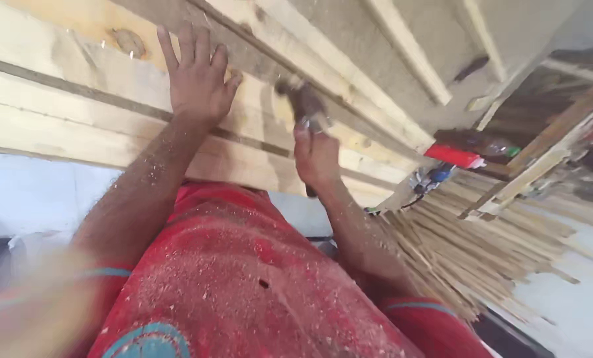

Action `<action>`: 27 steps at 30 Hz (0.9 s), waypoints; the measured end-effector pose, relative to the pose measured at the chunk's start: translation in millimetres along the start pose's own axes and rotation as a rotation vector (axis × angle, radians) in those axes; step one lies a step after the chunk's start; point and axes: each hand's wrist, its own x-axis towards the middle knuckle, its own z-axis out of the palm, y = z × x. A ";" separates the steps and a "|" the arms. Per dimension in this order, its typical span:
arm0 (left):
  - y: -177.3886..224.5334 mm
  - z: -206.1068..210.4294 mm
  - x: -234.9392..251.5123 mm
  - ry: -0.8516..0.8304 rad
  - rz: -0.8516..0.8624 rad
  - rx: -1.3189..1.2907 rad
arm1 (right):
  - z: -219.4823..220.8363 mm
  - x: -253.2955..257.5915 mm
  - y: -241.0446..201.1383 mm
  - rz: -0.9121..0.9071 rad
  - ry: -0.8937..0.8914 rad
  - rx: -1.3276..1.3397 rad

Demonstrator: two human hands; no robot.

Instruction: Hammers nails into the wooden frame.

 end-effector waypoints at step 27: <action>-224.3 -135.2 0.4 0.026 -0.088 0.057 | 33.3 13.4 -74.5 0.337 -0.148 -0.094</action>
